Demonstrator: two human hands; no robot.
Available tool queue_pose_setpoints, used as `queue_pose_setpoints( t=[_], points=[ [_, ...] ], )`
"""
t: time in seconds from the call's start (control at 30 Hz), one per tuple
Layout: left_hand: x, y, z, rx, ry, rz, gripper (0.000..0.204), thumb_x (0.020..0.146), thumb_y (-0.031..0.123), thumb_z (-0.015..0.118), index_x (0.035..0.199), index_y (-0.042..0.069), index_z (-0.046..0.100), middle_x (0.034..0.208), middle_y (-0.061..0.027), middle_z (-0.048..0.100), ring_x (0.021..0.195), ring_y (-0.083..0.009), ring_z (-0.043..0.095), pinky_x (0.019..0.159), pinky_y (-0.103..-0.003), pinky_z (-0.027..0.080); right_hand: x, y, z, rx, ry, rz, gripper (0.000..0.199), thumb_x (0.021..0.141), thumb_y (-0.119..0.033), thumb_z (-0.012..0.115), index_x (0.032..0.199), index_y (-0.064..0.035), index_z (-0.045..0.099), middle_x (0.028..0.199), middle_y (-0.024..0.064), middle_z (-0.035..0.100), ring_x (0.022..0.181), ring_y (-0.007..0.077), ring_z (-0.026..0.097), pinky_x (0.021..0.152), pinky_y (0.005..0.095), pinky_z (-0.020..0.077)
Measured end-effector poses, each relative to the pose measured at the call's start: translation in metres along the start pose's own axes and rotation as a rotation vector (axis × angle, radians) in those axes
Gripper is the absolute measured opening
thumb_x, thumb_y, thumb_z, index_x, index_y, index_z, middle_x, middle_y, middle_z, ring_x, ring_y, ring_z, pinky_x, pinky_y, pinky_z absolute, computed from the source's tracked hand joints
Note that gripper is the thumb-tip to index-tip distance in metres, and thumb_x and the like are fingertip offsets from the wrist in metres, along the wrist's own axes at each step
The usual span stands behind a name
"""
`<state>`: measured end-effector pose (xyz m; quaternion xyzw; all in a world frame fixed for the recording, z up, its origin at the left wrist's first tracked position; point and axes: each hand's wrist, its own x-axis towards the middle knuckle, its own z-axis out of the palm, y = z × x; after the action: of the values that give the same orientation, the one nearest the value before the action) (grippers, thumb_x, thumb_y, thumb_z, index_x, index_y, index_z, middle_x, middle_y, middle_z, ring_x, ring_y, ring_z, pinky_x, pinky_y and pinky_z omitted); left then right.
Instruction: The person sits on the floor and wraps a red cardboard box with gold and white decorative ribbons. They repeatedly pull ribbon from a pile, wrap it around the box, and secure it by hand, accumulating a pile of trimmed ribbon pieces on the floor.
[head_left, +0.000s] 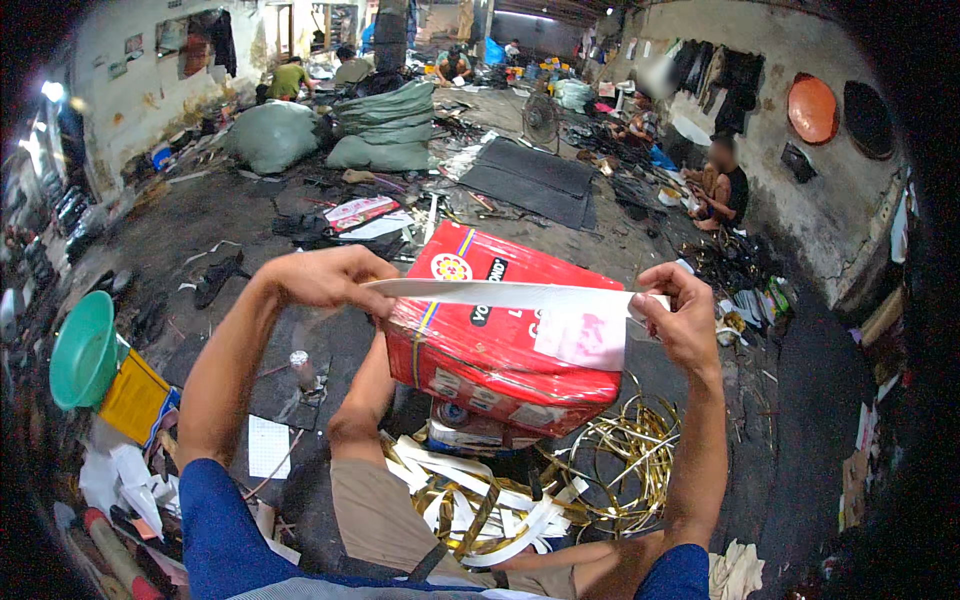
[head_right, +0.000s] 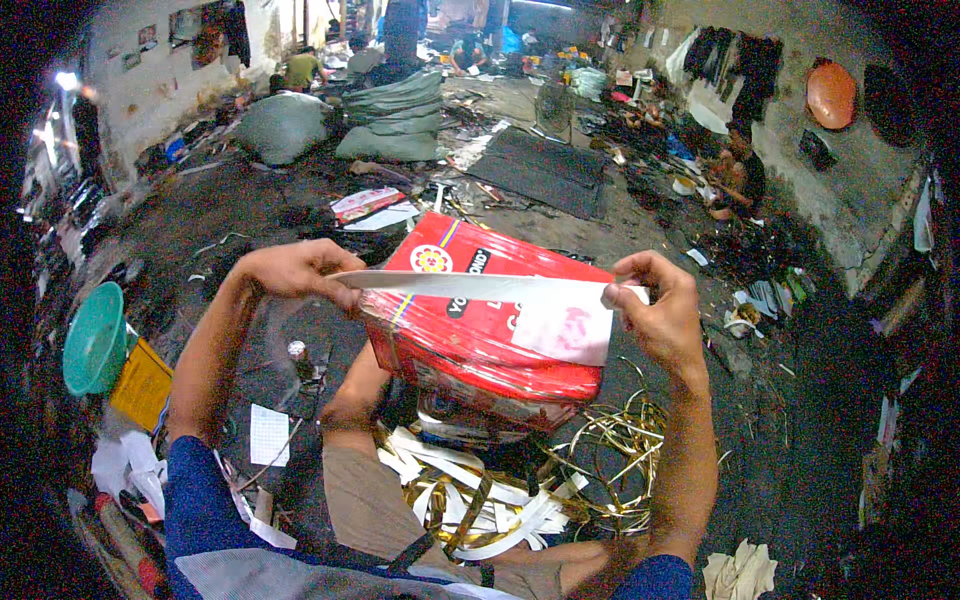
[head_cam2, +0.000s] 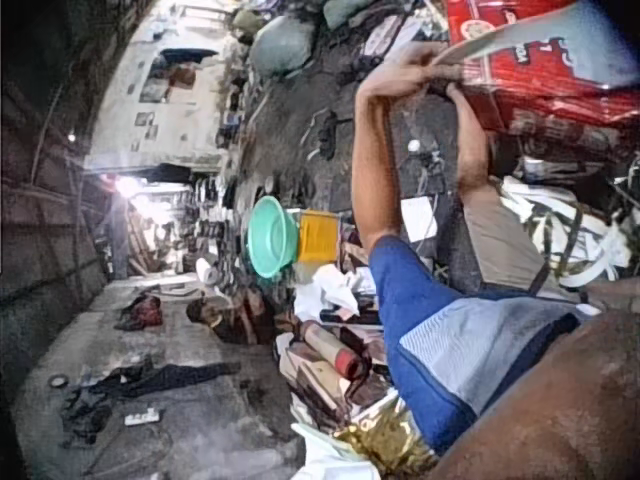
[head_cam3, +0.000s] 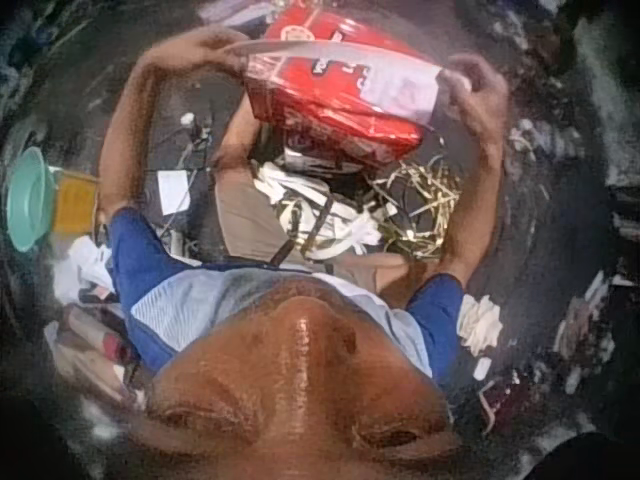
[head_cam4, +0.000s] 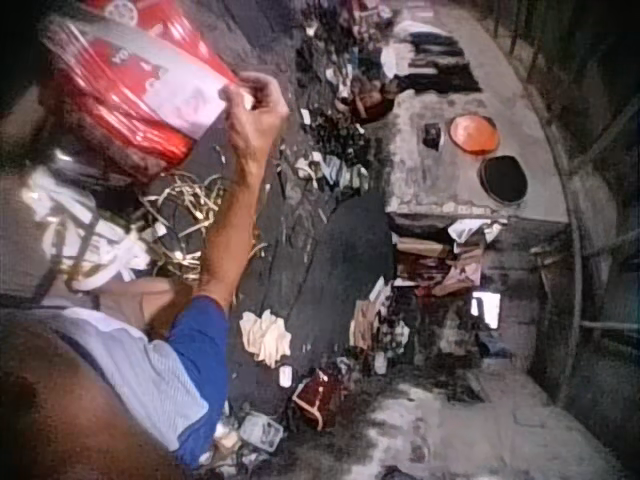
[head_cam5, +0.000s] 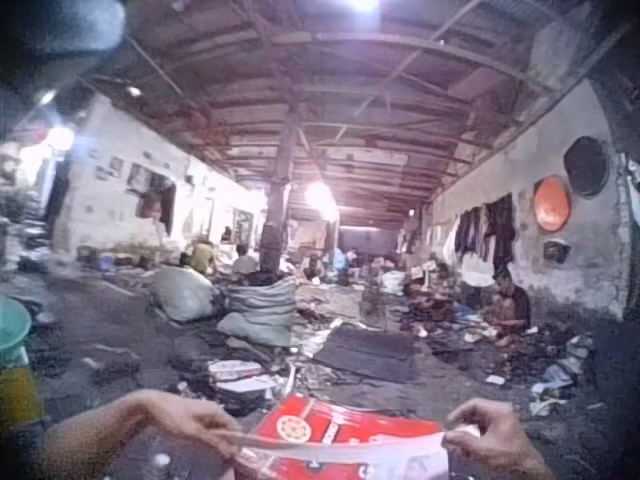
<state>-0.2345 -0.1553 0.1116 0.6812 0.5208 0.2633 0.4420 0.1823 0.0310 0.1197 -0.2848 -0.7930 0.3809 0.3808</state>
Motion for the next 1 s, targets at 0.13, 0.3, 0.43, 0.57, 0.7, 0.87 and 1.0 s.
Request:
queue_pose_setpoints(
  t=[0.13,0.3,0.43,0.57,0.7,0.87,1.0],
  points=[
    [-0.035,-0.050,-0.054,-0.104,0.099,-0.242,0.038,0.104,0.033,0.060,0.106,-0.003,0.073,0.091,-0.0097,0.076,0.084,-0.0159,0.073,0.080,-0.035,0.059,0.012,0.037,-0.003,-0.007,0.004,0.097,0.019,0.084,-0.007,0.078,0.100,-0.0002,0.069,0.078,0.0030,0.070,0.061,0.0059,0.061,0.053,0.0233,0.0482],
    [0.004,-0.096,-0.055,0.961,0.660,-0.697,0.021,0.090,0.019,0.068,0.104,0.004,0.076,0.100,-0.0160,0.075,0.088,-0.0294,0.072,0.080,-0.041,0.057,0.006,0.076,0.021,-0.233,-0.118,0.146,0.020,0.082,-0.010,0.078,0.098,0.0005,0.073,0.084,0.0091,0.074,0.073,0.0137,0.068,0.067,0.0300,0.0550],
    [0.113,-0.040,0.048,0.526,0.959,0.192,0.057,0.073,0.008,0.074,0.129,0.007,0.063,0.127,-0.0195,0.064,0.117,-0.0370,0.064,0.097,-0.044,0.053,-0.005,0.064,0.045,-0.529,-0.078,0.049,0.027,0.079,-0.015,0.077,0.102,-0.0018,0.072,0.092,0.0176,0.075,0.083,0.0308,0.074,0.078,0.0385,0.0573],
    [0.221,-0.011,0.165,0.264,0.565,0.452,0.043,0.083,0.013,0.072,0.123,0.000,0.062,0.112,-0.0231,0.068,0.107,-0.0391,0.067,0.093,-0.045,0.054,-0.007,0.053,0.056,-0.666,-0.015,0.033,0.024,0.078,-0.019,0.079,0.096,-0.0053,0.071,0.091,0.0169,0.073,0.085,0.0349,0.072,0.078,0.0424,0.0560],
    [0.238,-0.010,0.186,0.118,0.590,0.370,0.030,0.083,0.016,0.074,0.108,0.000,0.068,0.094,-0.0202,0.071,0.091,-0.0379,0.069,0.083,-0.045,0.055,-0.022,0.059,0.050,-0.847,0.114,-0.035,0.021,0.079,-0.024,0.081,0.092,-0.0105,0.072,0.084,0.0113,0.068,0.082,0.0326,0.066,0.073,0.0440,0.0521],
    [0.233,-0.007,0.191,0.182,0.636,0.447,0.021,0.083,0.018,0.074,0.097,0.003,0.072,0.094,-0.0152,0.070,0.088,-0.0349,0.069,0.078,-0.045,0.055,-0.033,0.066,0.037,-0.752,0.137,-0.169,0.018,0.079,-0.022,0.081,0.092,-0.0101,0.076,0.087,0.0094,0.067,0.084,0.0286,0.063,0.076,0.0400,0.0514],
    [0.228,-0.004,0.194,0.238,0.649,0.453,0.018,0.085,0.020,0.072,0.093,0.003,0.074,0.096,-0.0134,0.068,0.092,-0.0358,0.068,0.079,-0.046,0.054,-0.040,0.068,0.033,-0.704,0.126,-0.179,0.017,0.081,-0.018,0.081,0.094,-0.0069,0.078,0.087,0.0105,0.064,0.082,0.0282,0.064,0.075,0.0389,0.0520]
  ],
)
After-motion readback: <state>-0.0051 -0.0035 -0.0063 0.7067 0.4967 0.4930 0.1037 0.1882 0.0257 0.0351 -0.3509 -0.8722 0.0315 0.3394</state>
